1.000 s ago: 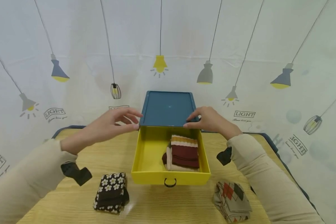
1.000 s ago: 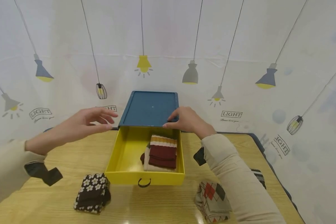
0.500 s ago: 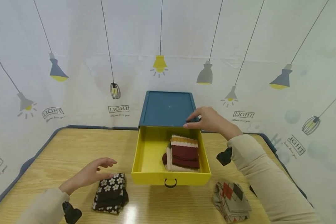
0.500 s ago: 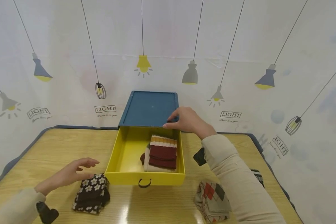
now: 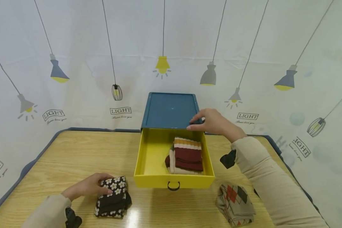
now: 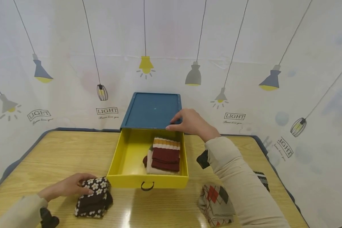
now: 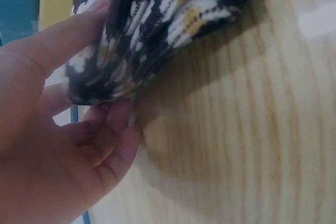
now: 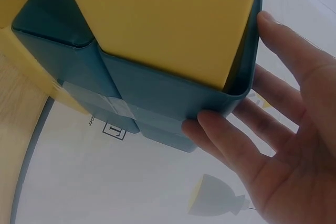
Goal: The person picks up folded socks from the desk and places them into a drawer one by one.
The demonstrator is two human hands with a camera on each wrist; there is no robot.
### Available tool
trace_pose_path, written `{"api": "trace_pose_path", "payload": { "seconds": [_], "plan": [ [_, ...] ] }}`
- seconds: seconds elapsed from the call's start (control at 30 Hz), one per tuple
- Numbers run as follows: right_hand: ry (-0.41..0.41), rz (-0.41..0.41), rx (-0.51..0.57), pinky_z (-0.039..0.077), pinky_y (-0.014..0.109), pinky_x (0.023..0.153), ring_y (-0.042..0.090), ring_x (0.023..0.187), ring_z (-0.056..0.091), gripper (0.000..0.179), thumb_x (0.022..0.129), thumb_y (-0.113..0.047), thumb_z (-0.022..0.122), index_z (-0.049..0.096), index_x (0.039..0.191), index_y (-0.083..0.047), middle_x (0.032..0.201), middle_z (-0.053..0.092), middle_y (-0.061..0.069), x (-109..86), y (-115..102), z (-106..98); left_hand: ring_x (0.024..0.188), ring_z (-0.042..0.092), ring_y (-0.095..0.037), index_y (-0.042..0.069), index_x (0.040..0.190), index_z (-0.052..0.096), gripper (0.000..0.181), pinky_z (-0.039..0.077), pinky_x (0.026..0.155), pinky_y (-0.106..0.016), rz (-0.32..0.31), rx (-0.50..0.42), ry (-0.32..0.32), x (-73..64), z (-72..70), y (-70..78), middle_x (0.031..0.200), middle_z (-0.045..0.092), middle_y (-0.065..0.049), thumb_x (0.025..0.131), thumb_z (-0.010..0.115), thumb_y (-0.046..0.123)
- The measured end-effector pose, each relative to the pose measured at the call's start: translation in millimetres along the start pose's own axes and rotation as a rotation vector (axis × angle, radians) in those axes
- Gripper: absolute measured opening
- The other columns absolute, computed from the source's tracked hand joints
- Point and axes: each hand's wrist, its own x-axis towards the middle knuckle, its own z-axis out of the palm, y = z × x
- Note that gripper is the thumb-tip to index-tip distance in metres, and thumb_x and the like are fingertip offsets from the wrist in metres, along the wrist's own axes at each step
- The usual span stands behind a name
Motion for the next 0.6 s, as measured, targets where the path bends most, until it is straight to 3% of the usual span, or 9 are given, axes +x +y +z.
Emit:
{"api": "trace_pose_path", "payload": {
  "seconds": [0.13, 0.23, 0.43, 0.6],
  "plan": [
    [0.000, -0.007, -0.001, 0.046, 0.040, 0.079, 0.027, 0.103, 0.051, 0.033, 0.080, -0.031, 0.065, 0.067, 0.102, -0.007, 0.108, 0.060, 0.011, 1.0, -1, 0, 0.092, 0.053, -0.023, -0.008, 0.115, 0.050, 0.053, 0.044, 0.076, -0.041, -0.052, -0.036, 0.003, -1.0, 1.9, -0.5, 0.108, 0.055, -0.015, 0.078, 0.068, 0.026],
    [0.001, -0.009, -0.003, 0.046, 0.040, 0.079, 0.027, 0.103, 0.051, 0.033, 0.080, -0.031, 0.065, 0.067, 0.103, -0.007, 0.108, 0.060, 0.011, 1.6, -1, 0, 0.094, 0.050, -0.023, -0.004, 0.113, 0.050, 0.047, 0.044, 0.075, -0.038, -0.062, -0.072, 0.015, -2.6, 2.2, 2.5, 0.110, 0.051, -0.014, 0.079, 0.067, 0.025],
    [0.000, -0.007, -0.005, 0.046, 0.041, 0.081, 0.027, 0.104, 0.051, 0.034, 0.080, -0.031, 0.065, 0.067, 0.103, -0.006, 0.108, 0.060, 0.012, 0.9, 0, -1, 0.089, 0.055, -0.024, -0.007, 0.120, 0.040, 0.052, 0.049, 0.067, -0.036, -0.034, -0.225, 0.071, -11.7, -5.1, 19.4, 0.124, 0.034, -0.032, 0.083, 0.063, 0.020],
    [0.002, -0.004, 0.000, 0.045, 0.041, 0.081, 0.027, 0.105, 0.051, 0.034, 0.080, -0.032, 0.065, 0.067, 0.103, -0.006, 0.109, 0.059, 0.012, -0.2, 1, 0, 0.077, 0.055, -0.019, -0.006, 0.125, 0.036, 0.052, 0.049, 0.061, -0.036, 0.022, -0.247, 0.179, -27.0, -23.1, 37.1, 0.109, 0.048, -0.021, 0.085, 0.059, 0.018]
  ]
}}
